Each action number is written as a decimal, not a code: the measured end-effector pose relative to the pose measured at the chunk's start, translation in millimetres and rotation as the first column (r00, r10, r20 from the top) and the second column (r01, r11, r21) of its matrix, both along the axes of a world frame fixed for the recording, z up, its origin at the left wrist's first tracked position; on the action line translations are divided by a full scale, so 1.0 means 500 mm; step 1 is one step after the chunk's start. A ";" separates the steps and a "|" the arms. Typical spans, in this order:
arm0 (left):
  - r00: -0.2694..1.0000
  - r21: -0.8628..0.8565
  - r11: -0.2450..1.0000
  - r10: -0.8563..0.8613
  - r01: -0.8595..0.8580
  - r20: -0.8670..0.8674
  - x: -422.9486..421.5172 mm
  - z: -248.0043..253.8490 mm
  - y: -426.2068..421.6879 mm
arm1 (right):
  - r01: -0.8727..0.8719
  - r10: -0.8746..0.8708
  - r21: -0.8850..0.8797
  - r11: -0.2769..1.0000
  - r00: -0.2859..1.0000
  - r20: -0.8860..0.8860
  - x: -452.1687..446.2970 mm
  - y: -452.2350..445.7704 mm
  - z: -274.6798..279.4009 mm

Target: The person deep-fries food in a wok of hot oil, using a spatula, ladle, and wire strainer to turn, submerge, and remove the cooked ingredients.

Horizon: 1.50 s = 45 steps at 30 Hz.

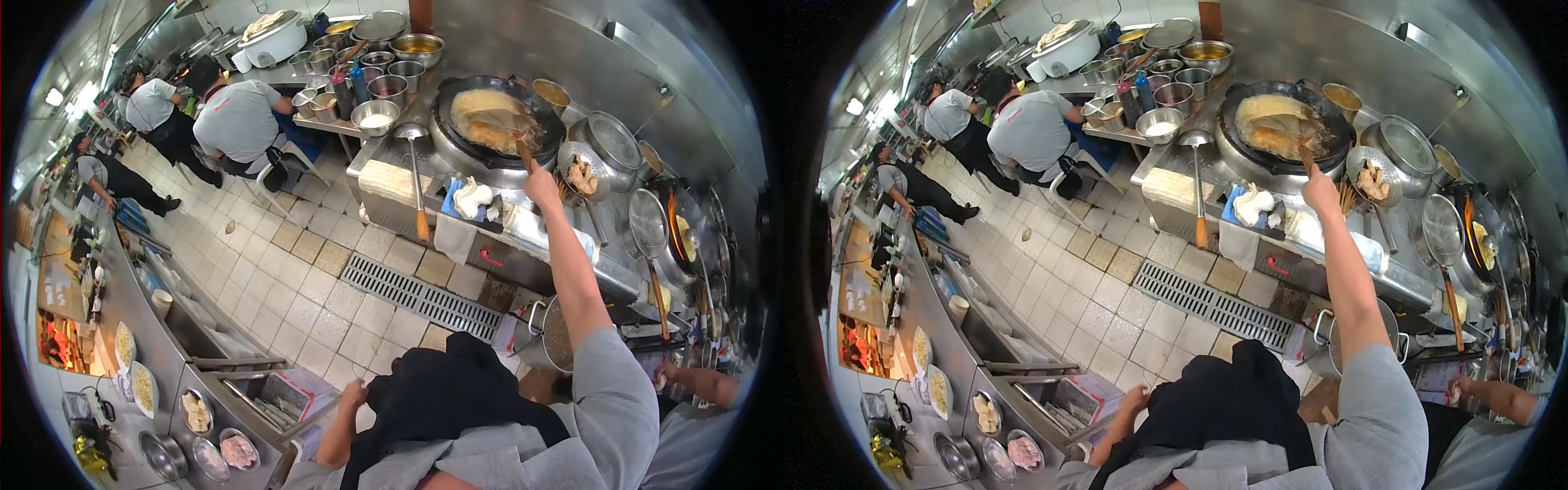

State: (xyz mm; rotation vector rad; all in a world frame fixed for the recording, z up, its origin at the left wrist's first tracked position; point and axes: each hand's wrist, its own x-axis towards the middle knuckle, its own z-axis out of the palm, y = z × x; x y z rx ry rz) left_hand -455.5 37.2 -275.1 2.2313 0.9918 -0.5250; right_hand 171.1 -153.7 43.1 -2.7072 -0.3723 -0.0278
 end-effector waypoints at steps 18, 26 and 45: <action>0.867 -0.397 0.791 0.498 -0.465 -0.022 -0.021 -0.075 -0.024 | -0.124 0.146 0.419 0.899 0.989 -0.019 0.099 -0.086 -0.039; 0.809 -0.386 0.738 0.587 -0.553 -0.038 -0.020 -0.049 0.019 | -0.193 0.174 0.206 0.959 0.979 0.110 0.078 -0.078 -0.004; 0.914 -0.256 0.884 0.406 -0.392 0.001 -0.034 0.021 -0.071 | 0.016 -0.018 0.107 0.994 1.000 0.018 -0.044 -0.023 -0.111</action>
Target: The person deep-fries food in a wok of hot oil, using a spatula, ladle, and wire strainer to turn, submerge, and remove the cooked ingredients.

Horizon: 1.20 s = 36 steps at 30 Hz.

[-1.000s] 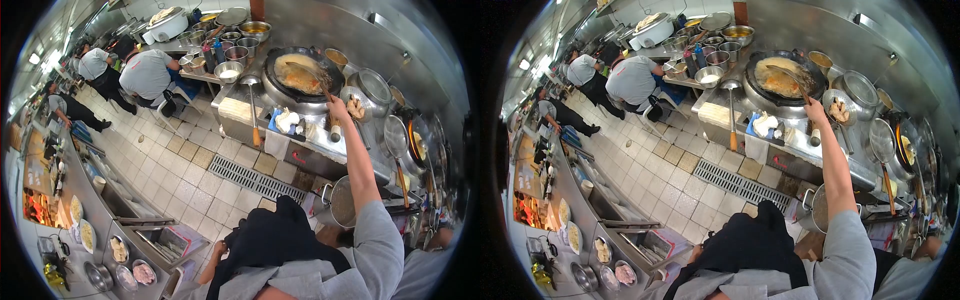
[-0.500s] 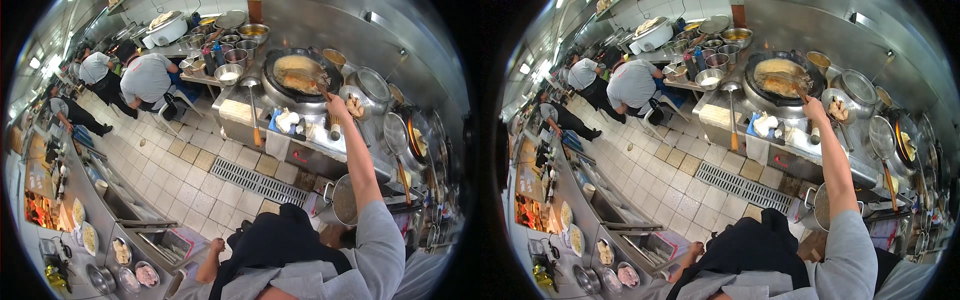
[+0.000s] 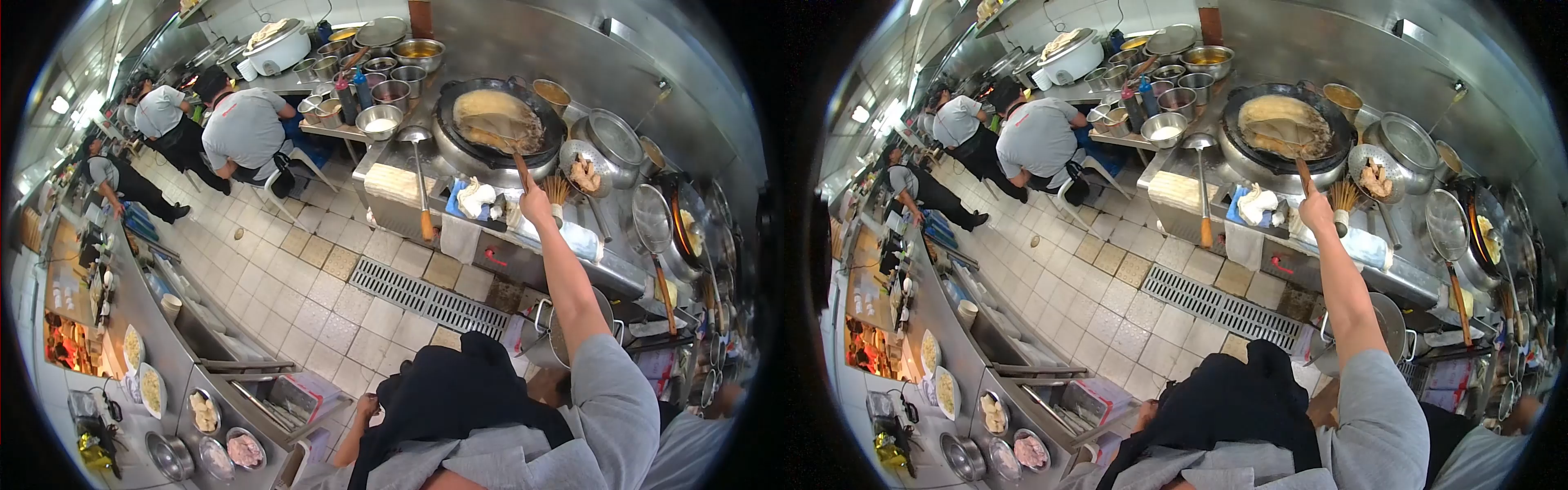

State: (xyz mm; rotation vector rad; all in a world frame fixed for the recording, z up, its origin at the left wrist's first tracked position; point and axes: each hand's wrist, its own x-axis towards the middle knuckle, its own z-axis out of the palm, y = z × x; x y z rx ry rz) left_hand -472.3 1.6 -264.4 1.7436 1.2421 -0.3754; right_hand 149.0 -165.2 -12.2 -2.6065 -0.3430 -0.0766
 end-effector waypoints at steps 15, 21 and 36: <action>1.000 -0.054 0.998 -0.014 0.014 0.000 0.012 -0.040 0.027 | 0.033 -0.034 0.023 0.999 0.998 0.045 0.010 -0.009 -0.010; 0.999 -0.082 0.996 0.027 -0.030 -0.036 -0.012 -0.004 0.012 | 0.054 -0.054 0.007 0.999 0.998 0.010 0.027 -0.003 0.005; 0.999 -0.113 0.993 0.030 -0.028 0.013 0.034 0.016 0.021 | 0.048 -0.045 -0.108 0.993 0.999 0.031 0.084 0.038 0.099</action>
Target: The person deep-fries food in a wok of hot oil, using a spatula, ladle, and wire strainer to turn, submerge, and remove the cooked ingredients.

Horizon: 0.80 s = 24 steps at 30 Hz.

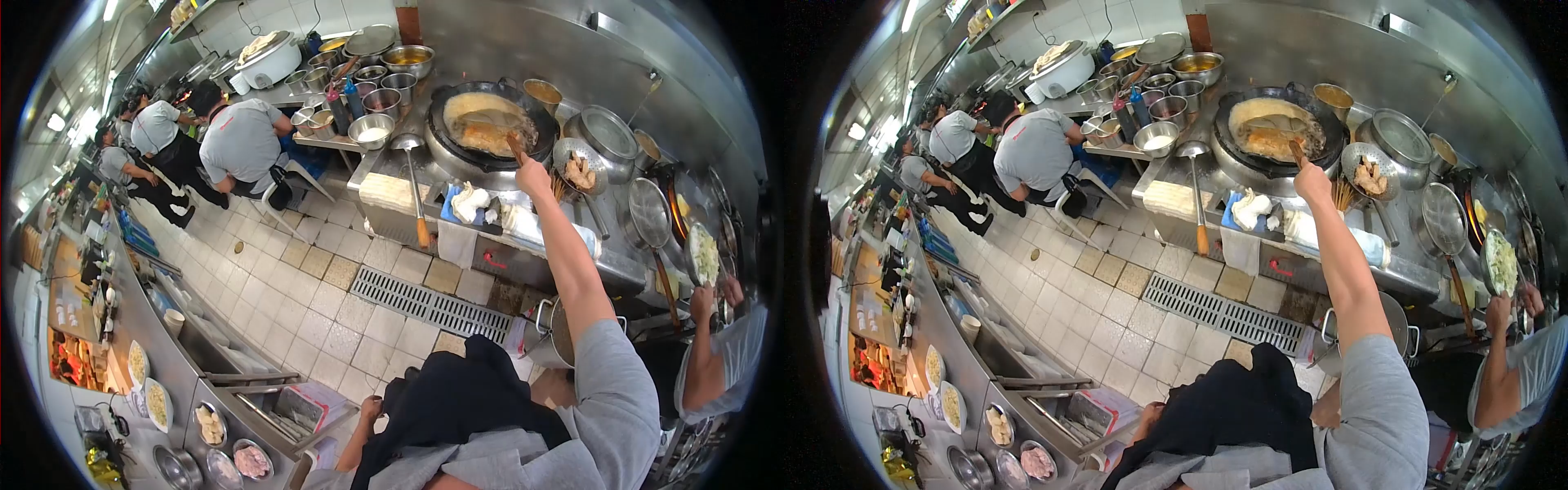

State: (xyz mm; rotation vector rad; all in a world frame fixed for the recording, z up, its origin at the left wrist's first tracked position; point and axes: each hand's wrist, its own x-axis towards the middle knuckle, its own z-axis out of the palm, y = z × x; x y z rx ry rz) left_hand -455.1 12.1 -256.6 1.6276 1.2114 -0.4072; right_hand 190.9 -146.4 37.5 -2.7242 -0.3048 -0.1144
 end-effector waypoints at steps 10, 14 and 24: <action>0.998 -0.026 0.999 -0.027 0.025 -0.051 0.001 0.032 -0.019 | -0.044 0.044 -0.008 0.999 0.999 0.014 0.040 0.011 -0.014; 0.998 -0.028 0.998 0.061 -0.062 -0.016 -0.001 0.019 -0.021 | -0.064 0.064 -0.005 0.998 0.998 0.017 0.013 0.000 -0.028; 0.999 -0.028 1.000 -0.013 0.014 0.034 -0.007 -0.033 -0.018 | -0.035 0.033 -0.033 0.999 0.997 -0.071 -0.005 -0.009 -0.014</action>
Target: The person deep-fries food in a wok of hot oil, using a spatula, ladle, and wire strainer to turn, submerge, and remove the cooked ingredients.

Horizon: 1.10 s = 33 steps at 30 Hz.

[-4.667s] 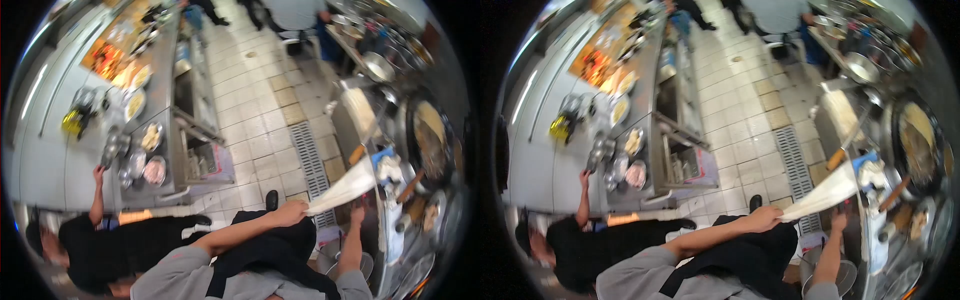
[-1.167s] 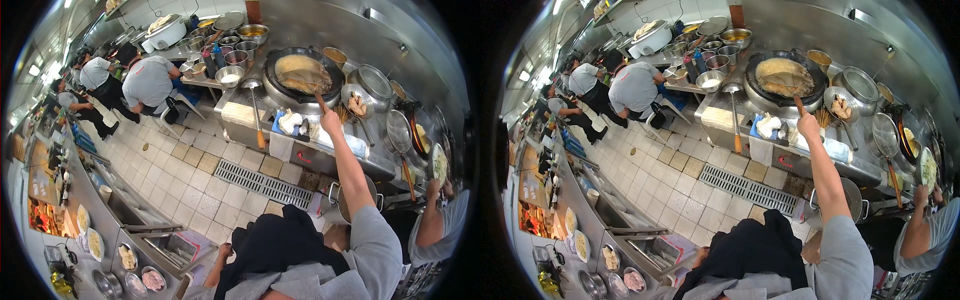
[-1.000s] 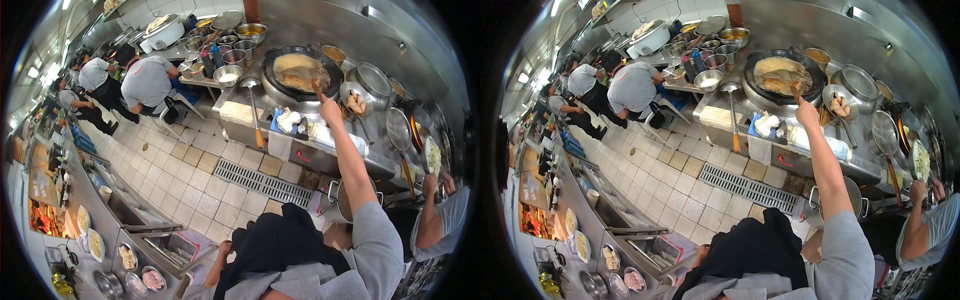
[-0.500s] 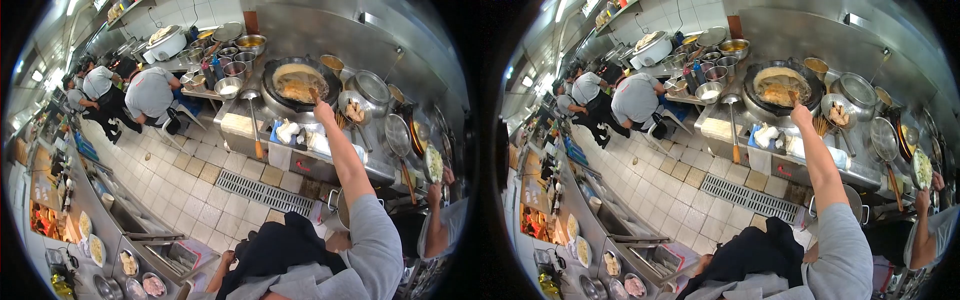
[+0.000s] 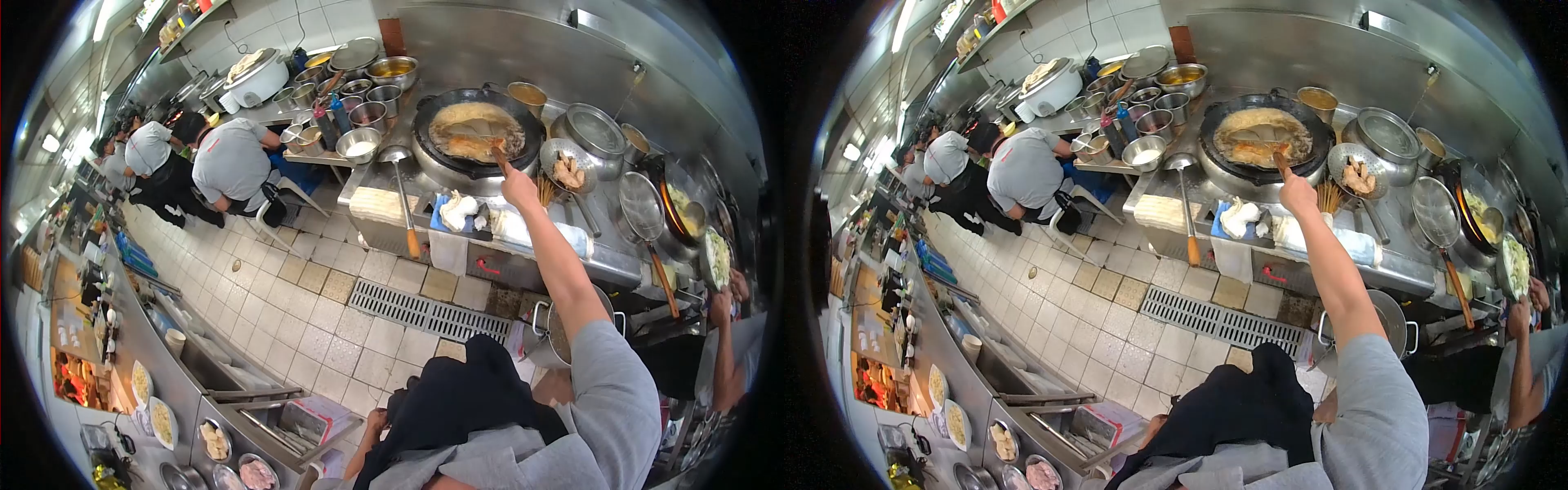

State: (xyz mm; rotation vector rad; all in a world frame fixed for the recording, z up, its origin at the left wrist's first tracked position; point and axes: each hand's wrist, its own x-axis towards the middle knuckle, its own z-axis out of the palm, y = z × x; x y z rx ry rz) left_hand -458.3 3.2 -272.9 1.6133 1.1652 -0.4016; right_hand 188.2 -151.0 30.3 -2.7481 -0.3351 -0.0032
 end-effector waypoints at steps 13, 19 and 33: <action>1.000 0.016 0.999 0.030 -0.030 -0.001 0.019 0.009 0.017 | 0.051 -0.051 0.086 0.995 0.999 0.000 -0.056 -0.011 -0.075; 0.991 0.162 0.978 -0.127 0.133 -0.044 -0.045 -0.044 0.002 | 0.069 -0.071 0.136 0.988 0.997 0.012 -0.070 -0.019 -0.063; 0.990 0.208 0.968 -0.131 0.141 -0.059 -0.059 -0.138 0.021 | 0.081 -0.094 0.181 0.980 0.993 0.065 -0.097 -0.048 -0.067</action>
